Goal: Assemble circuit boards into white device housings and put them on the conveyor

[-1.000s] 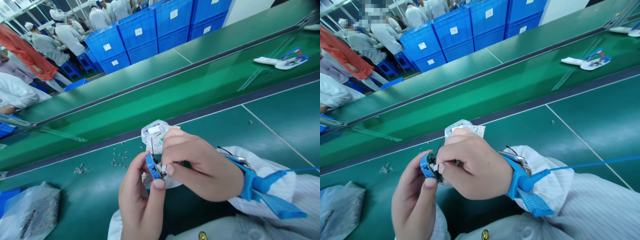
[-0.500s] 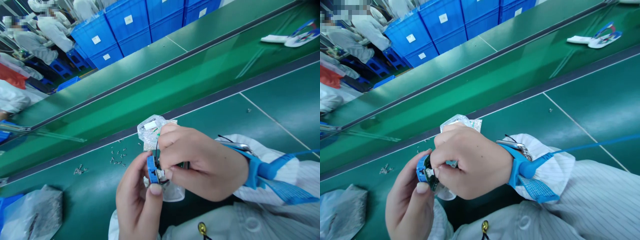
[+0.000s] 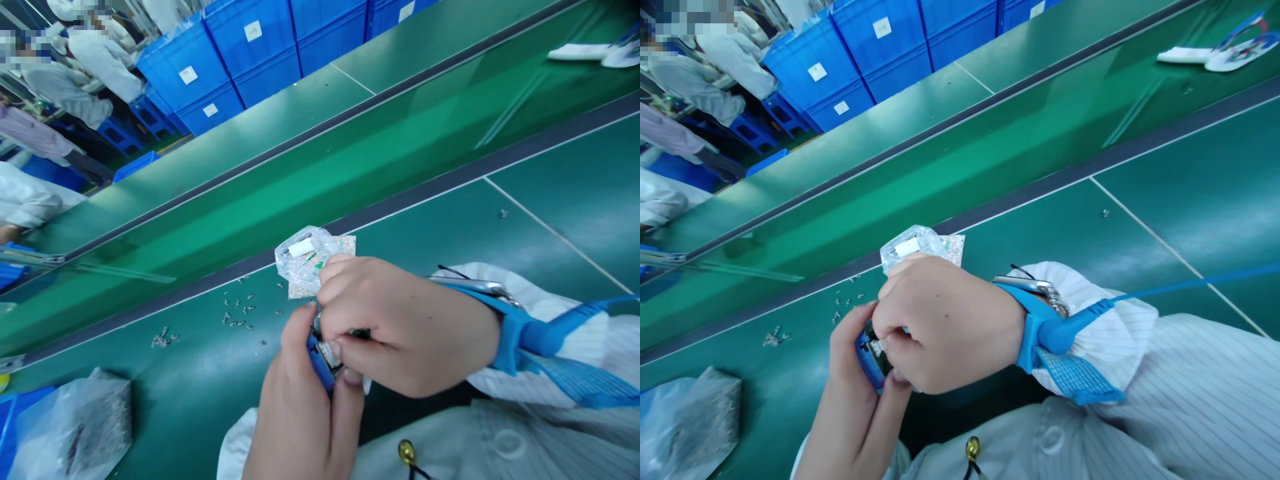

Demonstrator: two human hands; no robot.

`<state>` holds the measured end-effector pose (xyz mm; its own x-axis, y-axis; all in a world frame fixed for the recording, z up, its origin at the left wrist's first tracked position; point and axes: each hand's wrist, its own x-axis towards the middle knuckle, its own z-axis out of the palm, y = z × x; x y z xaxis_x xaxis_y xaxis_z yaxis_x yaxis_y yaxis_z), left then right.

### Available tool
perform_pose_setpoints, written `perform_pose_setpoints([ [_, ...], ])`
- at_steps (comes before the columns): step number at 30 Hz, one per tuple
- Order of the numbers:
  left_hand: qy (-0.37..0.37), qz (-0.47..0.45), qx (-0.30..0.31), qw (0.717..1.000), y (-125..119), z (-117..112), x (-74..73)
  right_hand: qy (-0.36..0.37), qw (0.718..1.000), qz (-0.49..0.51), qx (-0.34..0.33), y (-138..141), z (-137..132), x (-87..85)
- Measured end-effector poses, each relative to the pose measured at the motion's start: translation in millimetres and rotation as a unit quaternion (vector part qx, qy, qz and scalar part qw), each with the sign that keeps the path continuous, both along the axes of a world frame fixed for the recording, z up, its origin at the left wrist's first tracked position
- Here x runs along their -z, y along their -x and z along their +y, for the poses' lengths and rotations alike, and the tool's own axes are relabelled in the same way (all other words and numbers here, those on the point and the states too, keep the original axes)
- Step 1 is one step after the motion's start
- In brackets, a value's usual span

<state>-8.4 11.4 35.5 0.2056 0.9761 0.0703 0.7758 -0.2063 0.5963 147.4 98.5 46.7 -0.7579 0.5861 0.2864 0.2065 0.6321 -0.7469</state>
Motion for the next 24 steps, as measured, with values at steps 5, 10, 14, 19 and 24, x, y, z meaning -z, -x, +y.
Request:
perform_pose_setpoints([
  [5,0.007,0.075,-0.089,0.993,-18.4,-4.2,-1.5,0.023,0.999,-0.007,-0.036,1.8,0.3,2.0],
  [10,0.076,0.079,-0.089,0.99,-21.5,0.9,5.6,0.029,0.991,-0.117,-0.05,3.0,9.3,3.8],
  [14,0.067,0.044,-0.068,0.994,-13.8,5.5,11.4,0.03,0.99,-0.137,0.021,-15.4,33.4,2.7],
  [19,0.069,0.065,-0.029,0.995,-6.7,9.9,8.6,-0.014,0.838,-0.133,0.529,-57.6,80.2,20.6],
  [24,0.127,0.081,0.042,0.988,-8.2,13.9,2.6,0.044,0.813,-0.212,0.54,-75.6,105.5,37.0],
])
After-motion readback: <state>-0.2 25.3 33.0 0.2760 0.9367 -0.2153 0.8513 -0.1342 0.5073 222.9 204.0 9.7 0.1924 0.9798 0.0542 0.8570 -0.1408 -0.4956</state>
